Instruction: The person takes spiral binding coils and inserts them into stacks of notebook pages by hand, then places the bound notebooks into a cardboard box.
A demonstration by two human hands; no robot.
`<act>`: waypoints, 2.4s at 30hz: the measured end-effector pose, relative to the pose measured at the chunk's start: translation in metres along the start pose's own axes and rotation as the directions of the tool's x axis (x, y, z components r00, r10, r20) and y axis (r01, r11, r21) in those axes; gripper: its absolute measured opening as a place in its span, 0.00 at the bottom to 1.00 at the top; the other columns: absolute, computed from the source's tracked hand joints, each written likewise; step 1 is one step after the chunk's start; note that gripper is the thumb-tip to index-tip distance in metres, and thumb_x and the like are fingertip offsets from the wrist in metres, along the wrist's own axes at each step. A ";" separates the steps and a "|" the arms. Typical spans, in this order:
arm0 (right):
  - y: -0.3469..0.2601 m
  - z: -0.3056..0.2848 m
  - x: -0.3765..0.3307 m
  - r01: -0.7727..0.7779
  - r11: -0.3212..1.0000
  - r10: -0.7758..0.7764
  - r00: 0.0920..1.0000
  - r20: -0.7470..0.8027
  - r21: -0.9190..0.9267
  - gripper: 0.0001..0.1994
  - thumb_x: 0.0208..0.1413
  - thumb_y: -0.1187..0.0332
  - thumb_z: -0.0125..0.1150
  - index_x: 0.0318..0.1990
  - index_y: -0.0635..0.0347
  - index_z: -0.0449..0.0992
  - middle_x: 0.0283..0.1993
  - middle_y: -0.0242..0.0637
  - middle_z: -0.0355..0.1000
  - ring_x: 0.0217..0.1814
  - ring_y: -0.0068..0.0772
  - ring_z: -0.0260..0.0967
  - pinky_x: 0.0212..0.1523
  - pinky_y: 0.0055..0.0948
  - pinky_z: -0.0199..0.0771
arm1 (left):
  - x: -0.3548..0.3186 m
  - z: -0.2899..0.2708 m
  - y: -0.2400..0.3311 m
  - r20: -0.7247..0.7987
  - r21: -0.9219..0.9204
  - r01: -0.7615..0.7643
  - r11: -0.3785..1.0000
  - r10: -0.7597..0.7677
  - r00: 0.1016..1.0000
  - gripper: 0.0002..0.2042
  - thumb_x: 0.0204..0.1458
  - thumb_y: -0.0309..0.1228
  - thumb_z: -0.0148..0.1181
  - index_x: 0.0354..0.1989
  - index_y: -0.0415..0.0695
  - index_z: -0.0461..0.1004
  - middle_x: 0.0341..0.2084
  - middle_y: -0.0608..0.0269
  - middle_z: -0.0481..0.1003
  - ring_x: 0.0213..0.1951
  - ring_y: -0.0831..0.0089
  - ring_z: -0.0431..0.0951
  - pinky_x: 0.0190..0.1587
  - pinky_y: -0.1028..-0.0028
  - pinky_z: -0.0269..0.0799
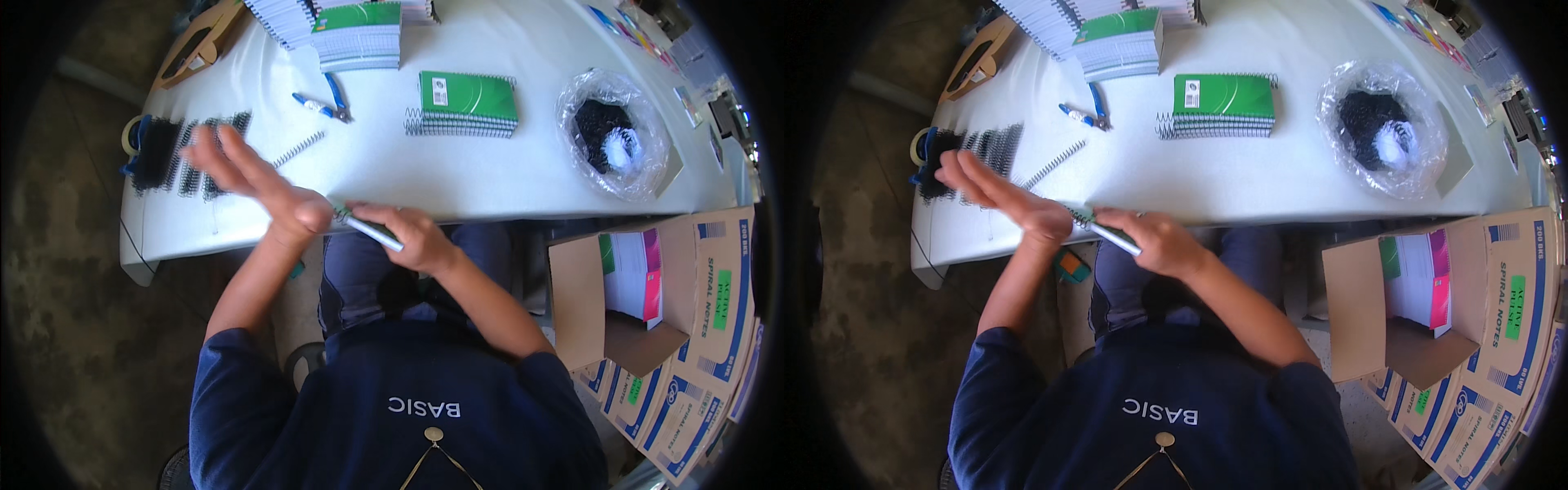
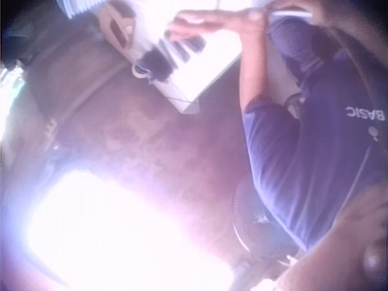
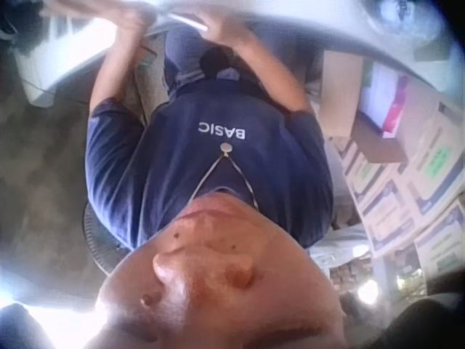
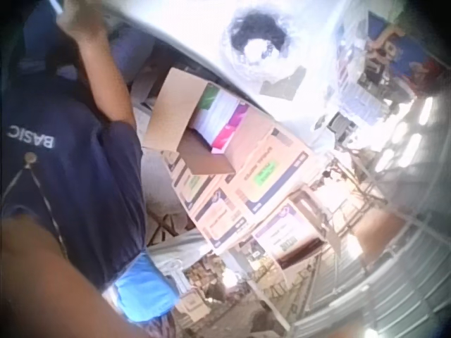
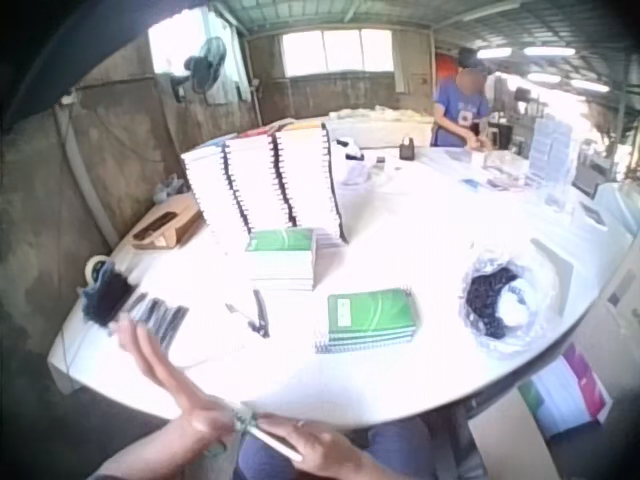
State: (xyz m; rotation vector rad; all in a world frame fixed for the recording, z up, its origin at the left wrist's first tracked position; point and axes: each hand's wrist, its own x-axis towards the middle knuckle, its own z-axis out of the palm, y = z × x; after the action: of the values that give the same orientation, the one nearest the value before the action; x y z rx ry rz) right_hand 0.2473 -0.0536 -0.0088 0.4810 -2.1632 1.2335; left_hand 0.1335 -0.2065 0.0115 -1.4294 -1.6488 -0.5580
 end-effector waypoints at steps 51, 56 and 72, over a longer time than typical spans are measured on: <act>0.021 0.016 0.022 0.108 0.994 -0.109 0.994 0.030 0.012 0.20 0.45 0.82 0.52 0.49 0.63 0.71 0.54 0.46 0.68 0.55 0.45 0.66 0.55 0.35 0.68 | 0.002 0.002 0.014 0.329 -0.196 0.243 0.950 -0.170 0.929 0.53 0.46 0.72 0.29 0.63 0.29 0.47 0.62 0.36 0.50 0.65 0.40 0.43 0.62 0.44 0.30; 0.011 0.009 0.022 -0.238 0.939 0.240 0.970 0.022 0.246 0.24 0.44 0.84 0.48 0.51 0.57 0.71 0.53 0.43 0.70 0.54 0.45 0.68 0.53 0.36 0.68 | 0.024 -0.006 0.001 0.122 -0.070 0.114 0.991 -0.105 0.987 0.51 0.47 0.71 0.30 0.63 0.30 0.47 0.60 0.35 0.52 0.65 0.40 0.45 0.63 0.46 0.24; 0.017 0.002 0.017 -0.456 0.841 0.461 0.886 0.056 0.290 0.12 0.50 0.75 0.55 0.44 0.60 0.73 0.39 0.50 0.74 0.39 0.53 0.72 0.38 0.37 0.71 | 0.077 -0.015 0.014 0.616 -0.194 0.205 0.959 -0.043 0.786 0.18 0.49 0.37 0.58 0.48 0.45 0.72 0.48 0.58 0.70 0.56 0.61 0.65 0.60 0.54 0.45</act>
State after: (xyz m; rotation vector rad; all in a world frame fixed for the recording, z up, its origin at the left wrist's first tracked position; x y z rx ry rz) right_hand 0.2241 -0.0476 -0.0094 0.0576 -2.1574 1.8327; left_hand 0.1535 -0.1715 0.0798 -1.8248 -2.2598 -0.4064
